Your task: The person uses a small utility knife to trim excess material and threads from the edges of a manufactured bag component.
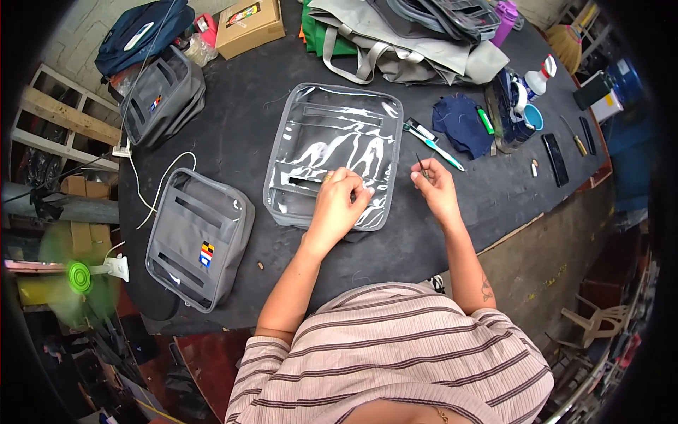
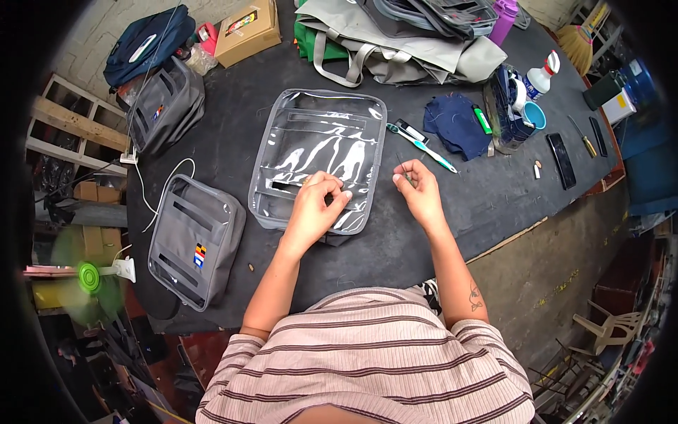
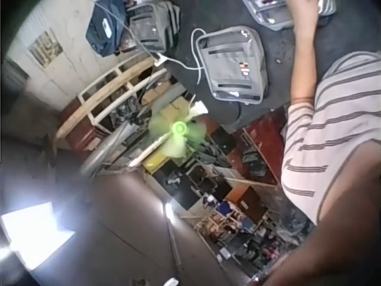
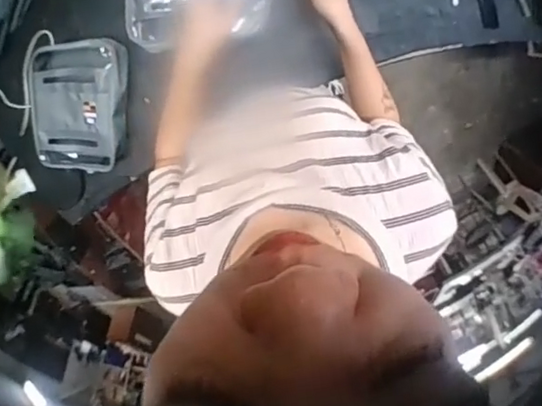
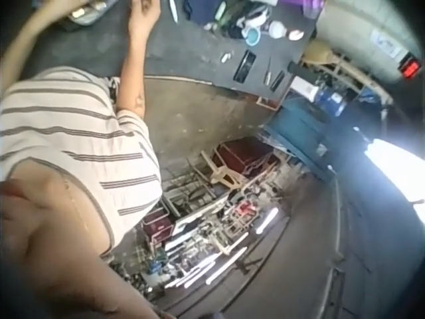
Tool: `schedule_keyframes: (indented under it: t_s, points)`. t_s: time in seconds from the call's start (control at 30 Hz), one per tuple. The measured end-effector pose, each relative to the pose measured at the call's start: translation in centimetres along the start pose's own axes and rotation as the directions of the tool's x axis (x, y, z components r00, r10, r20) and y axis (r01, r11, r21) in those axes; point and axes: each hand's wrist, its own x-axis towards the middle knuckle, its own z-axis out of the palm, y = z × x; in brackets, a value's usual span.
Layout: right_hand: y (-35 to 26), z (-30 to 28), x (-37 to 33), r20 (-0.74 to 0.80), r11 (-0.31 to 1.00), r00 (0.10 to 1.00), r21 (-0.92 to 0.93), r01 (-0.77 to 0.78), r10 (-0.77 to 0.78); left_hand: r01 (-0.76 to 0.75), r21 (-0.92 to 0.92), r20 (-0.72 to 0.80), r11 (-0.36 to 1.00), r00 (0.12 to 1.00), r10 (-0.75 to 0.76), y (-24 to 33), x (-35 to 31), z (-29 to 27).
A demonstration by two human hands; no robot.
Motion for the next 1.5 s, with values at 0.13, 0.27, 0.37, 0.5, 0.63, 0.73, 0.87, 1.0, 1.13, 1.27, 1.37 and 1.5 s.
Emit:
schedule_keyframes:
  t_s: [0.13,0.27,0.37,0.5,0.63,0.73,0.87,1.0,1.13,1.27,1.37,1.5]
  points:
    - [0.2,0.2,0.3,-0.053,0.976,0.978,-0.092,0.199,-0.204,0.038,-0.024,0.040,0.999,0.999,-0.037,0.1,0.1,-0.3]
    - [0.3,0.6,1.1,-0.076,0.937,0.942,-0.156,0.311,-0.326,0.051,-0.066,0.051,0.996,0.998,-0.048,-0.1,0.1,-0.3]
    - [-0.6,0.9,1.6,-0.020,0.817,0.876,-0.372,0.440,-0.481,0.056,-0.087,0.048,0.995,0.998,-0.052,-0.1,0.0,-0.4]
    - [-3.0,2.3,1.7,0.229,0.457,0.717,-0.635,0.623,-0.658,0.055,-0.293,-0.097,0.954,0.991,-0.087,0.4,0.1,-0.8]
    - [-4.1,2.8,3.4,0.223,0.544,0.727,-0.531,0.650,-0.650,-0.278,0.028,-0.741,0.960,0.639,0.207,4.8,-0.7,-3.9]
    - [-7.5,4.5,3.7,-0.019,0.760,0.778,-0.227,0.609,-0.628,-0.514,0.220,-0.877,0.829,0.268,0.399,5.3,-1.1,-6.0]
    - [-9.5,5.2,4.8,-0.026,0.844,0.942,0.437,0.312,-0.335,-0.329,0.026,-0.643,0.944,0.717,0.267,6.1,-0.5,-6.6]
    - [-6.6,5.4,5.9,-0.075,0.689,0.993,0.716,0.118,-0.091,-0.222,0.148,-0.310,0.964,0.915,0.258,5.6,0.0,-4.4]
    - [-0.5,2.7,6.4,0.158,0.908,0.981,0.385,-0.164,0.110,-0.216,0.011,-0.110,0.976,0.970,0.216,4.7,-0.5,-2.2]
    - [0.8,1.6,3.4,0.037,0.984,0.983,-0.001,-0.177,0.177,-0.078,0.037,0.076,0.996,0.994,0.075,2.5,-1.2,-0.9]
    - [1.3,-0.7,3.0,-0.091,0.997,0.993,0.017,-0.080,0.081,0.062,-0.074,0.054,0.995,0.997,-0.058,2.2,-0.8,-1.3]
    - [0.3,-2.2,2.8,-0.088,0.984,0.989,0.122,0.126,-0.116,-0.238,0.135,-0.207,0.962,0.942,0.262,3.2,1.8,-1.8]
